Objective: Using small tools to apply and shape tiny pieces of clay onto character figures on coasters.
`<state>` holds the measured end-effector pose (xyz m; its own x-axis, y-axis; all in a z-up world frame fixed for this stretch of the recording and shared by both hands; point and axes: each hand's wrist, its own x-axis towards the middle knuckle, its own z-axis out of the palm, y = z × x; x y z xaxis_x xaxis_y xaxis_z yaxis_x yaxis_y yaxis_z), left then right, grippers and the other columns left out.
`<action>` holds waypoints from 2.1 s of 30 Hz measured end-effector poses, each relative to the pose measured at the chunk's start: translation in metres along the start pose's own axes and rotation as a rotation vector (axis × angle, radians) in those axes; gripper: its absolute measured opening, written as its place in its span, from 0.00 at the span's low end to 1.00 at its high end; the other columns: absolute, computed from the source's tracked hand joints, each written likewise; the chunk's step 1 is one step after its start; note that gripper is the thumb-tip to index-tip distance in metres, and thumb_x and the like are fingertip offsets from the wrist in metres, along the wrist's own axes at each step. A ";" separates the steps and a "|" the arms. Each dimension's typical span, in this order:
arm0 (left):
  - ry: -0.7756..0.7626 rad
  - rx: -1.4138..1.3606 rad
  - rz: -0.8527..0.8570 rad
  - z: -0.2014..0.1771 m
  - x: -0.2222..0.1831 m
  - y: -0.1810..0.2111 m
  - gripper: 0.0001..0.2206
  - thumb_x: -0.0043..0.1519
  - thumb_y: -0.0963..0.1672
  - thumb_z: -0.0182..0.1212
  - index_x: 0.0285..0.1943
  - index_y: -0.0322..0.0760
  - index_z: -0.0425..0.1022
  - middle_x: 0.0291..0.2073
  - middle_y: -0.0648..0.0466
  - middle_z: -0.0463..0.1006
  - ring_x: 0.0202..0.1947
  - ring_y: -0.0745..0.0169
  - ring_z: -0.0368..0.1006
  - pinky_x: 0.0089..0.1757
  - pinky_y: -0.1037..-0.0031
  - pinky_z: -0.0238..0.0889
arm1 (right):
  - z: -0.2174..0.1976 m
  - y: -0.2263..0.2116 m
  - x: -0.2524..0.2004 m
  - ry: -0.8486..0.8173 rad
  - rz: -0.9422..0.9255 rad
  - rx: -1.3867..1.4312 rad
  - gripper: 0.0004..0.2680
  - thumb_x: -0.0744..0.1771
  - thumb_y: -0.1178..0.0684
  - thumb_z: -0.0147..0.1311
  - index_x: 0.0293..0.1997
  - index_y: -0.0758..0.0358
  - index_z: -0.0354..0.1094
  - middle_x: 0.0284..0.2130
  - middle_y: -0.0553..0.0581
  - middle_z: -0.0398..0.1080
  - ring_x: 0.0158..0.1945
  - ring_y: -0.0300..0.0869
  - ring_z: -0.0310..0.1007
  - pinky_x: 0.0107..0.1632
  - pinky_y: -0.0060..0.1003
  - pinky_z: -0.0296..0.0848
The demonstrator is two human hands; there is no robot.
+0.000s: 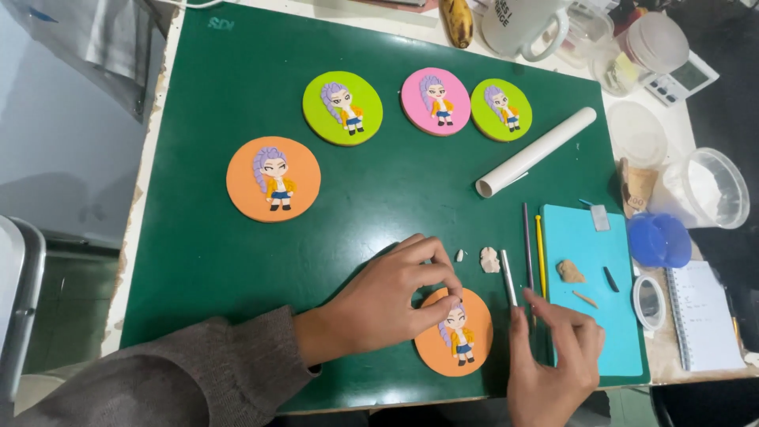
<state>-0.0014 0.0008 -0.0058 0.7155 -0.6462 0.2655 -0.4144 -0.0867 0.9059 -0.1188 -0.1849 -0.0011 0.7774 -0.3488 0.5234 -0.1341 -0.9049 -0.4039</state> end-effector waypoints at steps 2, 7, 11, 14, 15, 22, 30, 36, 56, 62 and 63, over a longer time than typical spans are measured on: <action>-0.021 -0.009 -0.001 -0.003 0.000 0.003 0.04 0.65 0.44 0.61 0.39 0.41 0.78 0.38 0.60 0.70 0.43 0.62 0.67 0.42 0.69 0.64 | 0.001 -0.012 0.000 -0.026 -0.050 0.081 0.08 0.68 0.61 0.64 0.51 0.65 0.78 0.39 0.58 0.70 0.43 0.46 0.68 0.52 0.41 0.65; -0.020 0.048 0.079 0.000 -0.002 0.004 0.06 0.66 0.43 0.60 0.35 0.38 0.75 0.37 0.58 0.70 0.42 0.59 0.66 0.38 0.66 0.65 | 0.009 -0.022 -0.004 -0.062 -0.181 0.218 0.07 0.66 0.61 0.64 0.46 0.64 0.77 0.37 0.57 0.71 0.41 0.46 0.68 0.47 0.40 0.66; -0.014 0.078 0.118 0.003 -0.003 0.002 0.06 0.65 0.43 0.61 0.36 0.36 0.78 0.35 0.56 0.69 0.41 0.58 0.66 0.37 0.67 0.64 | 0.011 -0.021 -0.003 -0.064 -0.157 0.214 0.04 0.65 0.60 0.65 0.42 0.61 0.80 0.36 0.58 0.69 0.41 0.47 0.68 0.45 0.39 0.68; -0.014 0.088 0.120 0.004 -0.002 0.002 0.06 0.65 0.43 0.63 0.37 0.37 0.80 0.34 0.57 0.69 0.41 0.58 0.66 0.37 0.67 0.64 | 0.010 -0.019 -0.002 -0.058 -0.156 0.206 0.03 0.65 0.59 0.64 0.40 0.60 0.80 0.36 0.58 0.68 0.40 0.47 0.68 0.45 0.40 0.67; -0.016 0.097 0.124 0.004 -0.003 0.002 0.05 0.65 0.43 0.63 0.38 0.37 0.80 0.34 0.57 0.70 0.40 0.58 0.66 0.35 0.67 0.64 | 0.010 -0.018 -0.004 -0.061 -0.163 0.187 0.03 0.65 0.59 0.64 0.40 0.60 0.80 0.35 0.58 0.68 0.40 0.47 0.69 0.45 0.41 0.67; 0.063 0.108 0.146 0.011 -0.004 -0.001 0.03 0.61 0.43 0.70 0.38 0.40 0.82 0.32 0.59 0.70 0.37 0.60 0.66 0.35 0.69 0.63 | 0.014 -0.013 -0.007 0.049 -0.226 0.158 0.05 0.64 0.58 0.68 0.41 0.54 0.80 0.36 0.55 0.69 0.41 0.46 0.66 0.48 0.40 0.66; 0.102 0.101 0.162 0.007 -0.002 0.003 0.03 0.63 0.41 0.66 0.35 0.42 0.79 0.32 0.59 0.69 0.36 0.60 0.67 0.37 0.69 0.62 | 0.015 -0.014 0.004 0.038 -0.283 0.156 0.04 0.64 0.59 0.69 0.36 0.52 0.80 0.50 0.55 0.69 0.54 0.51 0.69 0.61 0.47 0.60; 0.117 0.107 0.145 0.007 -0.002 0.006 0.04 0.61 0.40 0.65 0.33 0.41 0.77 0.30 0.58 0.67 0.34 0.61 0.66 0.36 0.69 0.61 | 0.013 -0.016 0.002 -0.031 -0.244 0.166 0.01 0.65 0.56 0.64 0.36 0.53 0.78 0.55 0.57 0.67 0.61 0.55 0.65 0.64 0.50 0.60; 0.049 0.006 -0.046 0.002 -0.002 0.016 0.03 0.62 0.44 0.61 0.37 0.43 0.77 0.37 0.59 0.69 0.41 0.63 0.68 0.43 0.70 0.63 | 0.009 -0.017 0.006 -0.063 -0.097 0.281 0.02 0.64 0.57 0.63 0.36 0.53 0.78 0.60 0.61 0.61 0.67 0.54 0.60 0.55 0.47 0.70; -0.018 -0.240 -0.165 0.004 -0.001 0.018 0.04 0.64 0.43 0.58 0.38 0.41 0.76 0.40 0.57 0.71 0.38 0.65 0.73 0.43 0.74 0.69 | 0.008 -0.006 0.012 -0.009 -0.148 0.295 0.01 0.65 0.57 0.63 0.36 0.56 0.78 0.56 0.59 0.58 0.65 0.51 0.60 0.55 0.45 0.70; -0.044 -0.368 -0.217 0.005 -0.001 0.017 0.05 0.66 0.44 0.57 0.38 0.40 0.76 0.40 0.55 0.71 0.38 0.64 0.75 0.44 0.74 0.74 | 0.008 -0.004 0.014 0.011 -0.196 0.269 0.02 0.66 0.57 0.61 0.37 0.56 0.79 0.56 0.59 0.59 0.64 0.51 0.59 0.56 0.45 0.70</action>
<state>-0.0115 -0.0039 0.0076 0.7360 -0.6752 0.0491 -0.0230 0.0476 0.9986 -0.1027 -0.1843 0.0020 0.7657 -0.1778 0.6181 0.1859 -0.8589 -0.4773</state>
